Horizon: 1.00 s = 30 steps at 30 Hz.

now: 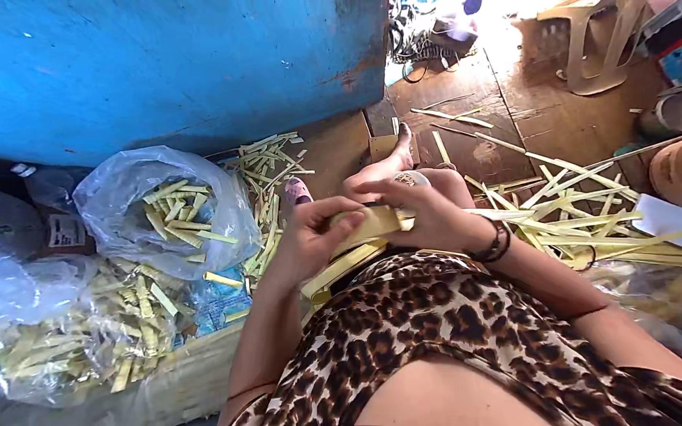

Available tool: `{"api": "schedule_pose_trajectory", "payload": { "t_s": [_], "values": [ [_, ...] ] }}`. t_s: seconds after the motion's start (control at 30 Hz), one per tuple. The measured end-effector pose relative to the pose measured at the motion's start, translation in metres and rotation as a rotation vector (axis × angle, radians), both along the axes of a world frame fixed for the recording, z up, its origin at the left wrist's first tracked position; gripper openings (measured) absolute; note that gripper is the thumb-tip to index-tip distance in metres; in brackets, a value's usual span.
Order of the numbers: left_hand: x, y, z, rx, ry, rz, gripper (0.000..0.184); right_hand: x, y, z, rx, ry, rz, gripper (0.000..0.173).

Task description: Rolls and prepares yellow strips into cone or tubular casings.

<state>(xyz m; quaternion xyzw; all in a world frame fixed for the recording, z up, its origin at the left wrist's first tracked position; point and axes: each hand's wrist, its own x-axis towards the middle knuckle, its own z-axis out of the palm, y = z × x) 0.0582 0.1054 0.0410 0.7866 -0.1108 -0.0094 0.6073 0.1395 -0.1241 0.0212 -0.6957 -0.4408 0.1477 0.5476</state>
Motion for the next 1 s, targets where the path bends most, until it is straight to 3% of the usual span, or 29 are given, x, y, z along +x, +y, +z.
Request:
{"api": "schedule_pose_trajectory", "payload": {
  "t_s": [0.1, 0.2, 0.3, 0.33, 0.43, 0.57, 0.67, 0.73, 0.87, 0.93, 1.0],
  "values": [
    [-0.008, 0.055, -0.007, 0.231, 0.006, 0.218, 0.014, 0.031, -0.041, 0.018, -0.032, -0.093, -0.176, 0.045],
    [0.0, 0.087, -0.04, 0.61, 0.098, 0.488, 0.026, 0.052, -0.076, 0.032, -0.247, -0.329, -0.364, 0.029],
    [0.007, 0.03, -0.065, 0.612, -0.032, 0.391, 0.057, 0.033, -0.05, 0.016, -0.503, -0.32, -0.356, 0.031],
    [0.007, 0.0, -0.069, 0.579, -0.116, 0.324, 0.058, 0.022, -0.036, 0.006, -0.556, -0.322, -0.323, 0.031],
    [0.019, -0.036, -0.081, 0.663, -0.32, 0.203, 0.022, 0.01, -0.016, -0.013, -0.572, -0.416, -0.25, 0.026],
    [0.036, 0.001, -0.093, 0.79, 0.102, 0.183, 0.022, 0.022, -0.039, 0.002, -0.664, -0.387, -0.343, 0.026],
    [0.029, -0.028, -0.063, 0.55, 0.042, 0.119, 0.029, 0.014, -0.031, -0.001, -0.596, -0.419, -0.34, 0.018],
    [0.03, -0.045, -0.054, 0.38, -0.086, 0.117, 0.019, 0.008, -0.02, -0.004, -0.451, -0.418, -0.34, 0.012],
    [0.031, -0.043, -0.044, 0.082, -0.051, 0.16, 0.015, 0.018, -0.024, 0.004, -0.13, -0.17, -0.396, 0.007],
    [0.024, -0.054, -0.031, -0.206, -0.022, 0.188, 0.019, 0.013, -0.019, 0.006, 0.112, -0.028, -0.398, 0.009],
    [0.02, -0.064, -0.018, -0.392, -0.039, 0.182, 0.02, 0.003, -0.008, 0.007, 0.366, 0.043, -0.39, 0.022]
  ]
}}
